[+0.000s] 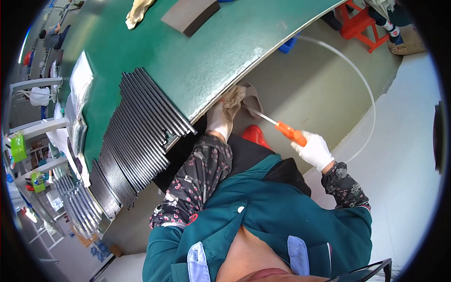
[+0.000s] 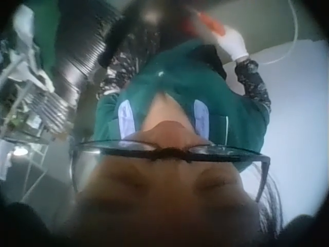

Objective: Cleaning a row of black tubes using a cloth and an air duster, then bundling them and placing them into plastic bags.

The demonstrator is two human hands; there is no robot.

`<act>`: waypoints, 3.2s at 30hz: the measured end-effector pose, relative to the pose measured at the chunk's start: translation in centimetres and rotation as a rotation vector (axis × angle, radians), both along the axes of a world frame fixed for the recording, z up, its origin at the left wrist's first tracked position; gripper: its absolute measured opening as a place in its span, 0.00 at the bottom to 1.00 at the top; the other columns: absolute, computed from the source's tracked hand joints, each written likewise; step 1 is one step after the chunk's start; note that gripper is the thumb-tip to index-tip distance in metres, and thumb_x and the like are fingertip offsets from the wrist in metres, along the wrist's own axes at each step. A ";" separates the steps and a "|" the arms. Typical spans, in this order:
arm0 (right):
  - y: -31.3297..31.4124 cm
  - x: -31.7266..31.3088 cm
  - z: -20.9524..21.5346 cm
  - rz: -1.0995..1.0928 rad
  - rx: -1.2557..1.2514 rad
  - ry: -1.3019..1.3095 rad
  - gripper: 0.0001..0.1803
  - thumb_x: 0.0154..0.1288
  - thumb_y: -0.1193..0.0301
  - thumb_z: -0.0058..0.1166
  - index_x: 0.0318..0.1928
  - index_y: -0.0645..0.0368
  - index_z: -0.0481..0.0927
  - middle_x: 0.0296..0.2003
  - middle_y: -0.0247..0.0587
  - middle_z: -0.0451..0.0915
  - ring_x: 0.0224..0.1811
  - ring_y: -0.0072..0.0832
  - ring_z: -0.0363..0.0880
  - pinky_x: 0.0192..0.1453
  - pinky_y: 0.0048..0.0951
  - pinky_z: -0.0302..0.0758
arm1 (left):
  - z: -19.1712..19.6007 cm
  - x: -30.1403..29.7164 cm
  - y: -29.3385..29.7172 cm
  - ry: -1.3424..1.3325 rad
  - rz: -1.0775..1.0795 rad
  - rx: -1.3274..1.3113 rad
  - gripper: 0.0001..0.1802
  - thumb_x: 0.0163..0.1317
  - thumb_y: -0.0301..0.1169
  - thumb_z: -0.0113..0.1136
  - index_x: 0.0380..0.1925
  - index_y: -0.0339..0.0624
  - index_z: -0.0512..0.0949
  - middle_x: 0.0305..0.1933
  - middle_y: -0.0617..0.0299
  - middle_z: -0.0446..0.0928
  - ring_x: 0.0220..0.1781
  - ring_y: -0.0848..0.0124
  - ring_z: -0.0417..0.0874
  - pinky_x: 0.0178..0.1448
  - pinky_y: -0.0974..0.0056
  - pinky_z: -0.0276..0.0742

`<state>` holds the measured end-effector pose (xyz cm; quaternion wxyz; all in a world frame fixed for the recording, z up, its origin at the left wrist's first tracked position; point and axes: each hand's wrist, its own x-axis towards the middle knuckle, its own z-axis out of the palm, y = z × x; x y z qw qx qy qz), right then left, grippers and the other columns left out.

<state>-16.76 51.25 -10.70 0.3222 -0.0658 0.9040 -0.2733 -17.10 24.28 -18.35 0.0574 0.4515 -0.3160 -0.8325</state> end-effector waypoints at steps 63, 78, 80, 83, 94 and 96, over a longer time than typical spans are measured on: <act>-1.4 -4.7 -12.1 0.148 0.577 -0.264 0.16 0.56 0.60 0.51 0.40 0.55 0.83 0.40 0.50 0.81 0.46 0.45 0.79 0.49 0.40 0.75 | 3.5 -0.2 -0.4 -0.153 0.013 0.224 0.14 0.67 0.36 0.38 0.21 0.53 0.67 0.13 0.71 0.59 0.07 0.77 0.53 0.11 0.71 0.45; 4.4 -11.6 8.0 -0.469 -1.026 0.079 0.20 0.63 0.58 0.52 0.44 0.64 0.73 0.16 0.29 0.69 0.14 0.15 0.64 0.18 0.18 0.61 | -0.9 3.0 0.7 0.078 -0.451 -0.323 0.16 0.67 0.34 0.41 0.48 0.38 0.72 0.38 0.54 0.78 0.33 0.67 0.81 0.29 0.65 0.78; 1.7 -16.8 9.9 -0.555 -1.026 0.137 0.15 0.63 0.59 0.52 0.32 0.59 0.72 0.13 0.28 0.65 0.12 0.19 0.62 0.17 0.22 0.60 | -1.5 3.6 1.5 0.145 -0.566 -0.437 0.17 0.65 0.32 0.46 0.50 0.35 0.70 0.41 0.56 0.78 0.38 0.67 0.81 0.41 0.64 0.78; -1.6 -24.7 12.0 -0.276 -0.936 0.323 0.12 0.60 0.62 0.56 0.28 0.55 0.72 0.16 0.28 0.67 0.16 0.18 0.65 0.20 0.20 0.62 | 4.0 3.2 3.6 0.324 -0.576 -0.188 0.18 0.62 0.31 0.49 0.50 0.34 0.71 0.44 0.60 0.77 0.45 0.70 0.78 0.49 0.66 0.75; -12.7 -35.2 7.9 -0.042 -0.763 0.439 0.42 0.46 0.78 0.58 0.65 0.65 0.58 0.52 0.48 0.71 0.44 0.33 0.76 0.45 0.28 0.73 | 17.6 4.8 1.3 0.594 -0.994 -0.671 0.21 0.64 0.41 0.47 0.49 0.37 0.71 0.43 0.58 0.75 0.46 0.71 0.73 0.52 0.66 0.69; -13.0 -33.5 9.0 0.020 -0.498 0.631 0.36 0.51 0.73 0.56 0.63 0.67 0.63 0.61 0.49 0.67 0.62 0.38 0.65 0.67 0.31 0.58 | 19.4 5.4 0.8 0.650 -0.855 -0.766 0.18 0.63 0.37 0.47 0.47 0.37 0.70 0.42 0.54 0.75 0.42 0.66 0.75 0.49 0.64 0.70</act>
